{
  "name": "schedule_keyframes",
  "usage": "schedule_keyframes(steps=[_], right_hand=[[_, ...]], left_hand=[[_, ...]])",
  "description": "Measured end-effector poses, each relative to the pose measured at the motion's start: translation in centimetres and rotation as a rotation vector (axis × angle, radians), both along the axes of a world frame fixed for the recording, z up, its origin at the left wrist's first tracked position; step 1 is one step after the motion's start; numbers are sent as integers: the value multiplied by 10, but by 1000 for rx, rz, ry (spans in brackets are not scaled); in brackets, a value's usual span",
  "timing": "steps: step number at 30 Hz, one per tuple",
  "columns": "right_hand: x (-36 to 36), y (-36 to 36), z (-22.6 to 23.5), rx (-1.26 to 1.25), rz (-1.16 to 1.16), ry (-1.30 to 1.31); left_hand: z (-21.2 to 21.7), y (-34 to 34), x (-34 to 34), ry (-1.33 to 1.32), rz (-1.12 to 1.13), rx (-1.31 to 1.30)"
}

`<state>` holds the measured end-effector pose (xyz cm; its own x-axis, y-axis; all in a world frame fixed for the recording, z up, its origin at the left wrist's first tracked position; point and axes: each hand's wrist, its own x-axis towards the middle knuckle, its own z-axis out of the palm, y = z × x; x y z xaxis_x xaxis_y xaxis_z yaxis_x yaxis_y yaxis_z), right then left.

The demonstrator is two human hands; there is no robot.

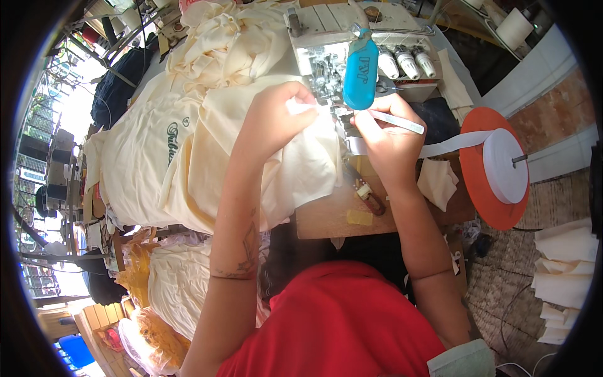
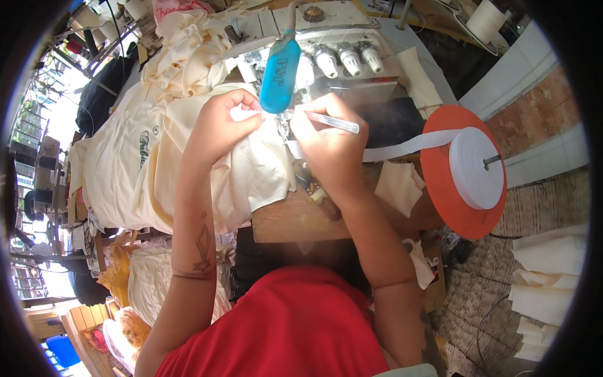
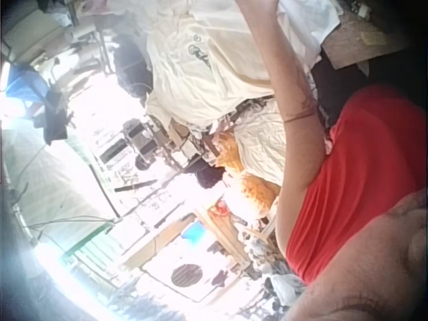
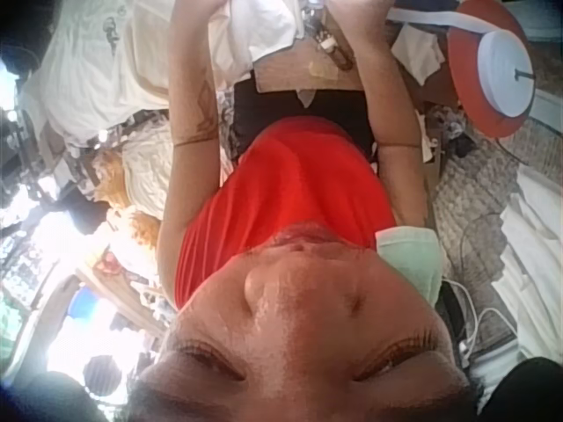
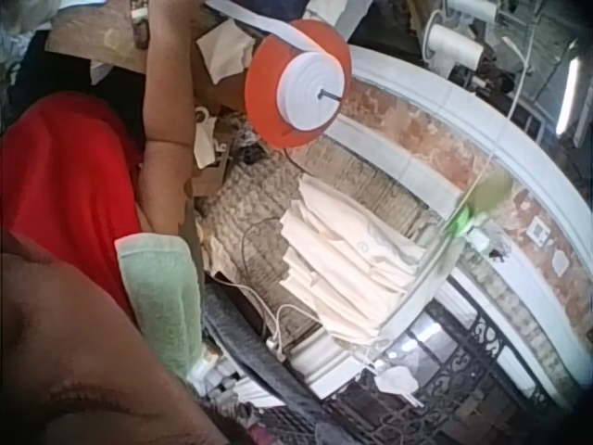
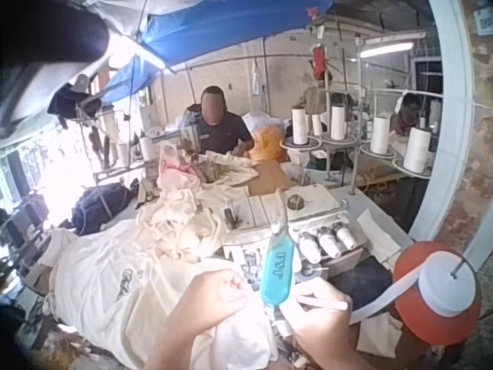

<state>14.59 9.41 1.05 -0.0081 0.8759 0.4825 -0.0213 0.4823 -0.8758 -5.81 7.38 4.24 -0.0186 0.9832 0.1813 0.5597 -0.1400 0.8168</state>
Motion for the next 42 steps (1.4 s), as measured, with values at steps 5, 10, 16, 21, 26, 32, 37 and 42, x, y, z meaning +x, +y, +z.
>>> schedule_keyframes(steps=[5,10,16,21,26,32,37,42], right_hand=[[-4,1,2,39,-55,-35],[-7,-5,7,97,-150,-135],[-7,-4,3,114,-137,-108],[-7,-6,6,81,-125,-121],[-14,-5,3,163,-185,-134],[-9,-3,-5,32,-128,-11],[0,-11,4,-1,-99,-46],[-4,-12,7,8,-90,-101]], left_hand=[[-4,8,-1,26,14,7],[-3,9,0,32,38,4],[-2,2,6,62,60,167],[-2,5,5,56,70,81],[-9,13,6,60,145,88],[-11,14,11,67,218,69],[-11,14,9,56,206,67],[-12,14,9,57,215,55]])
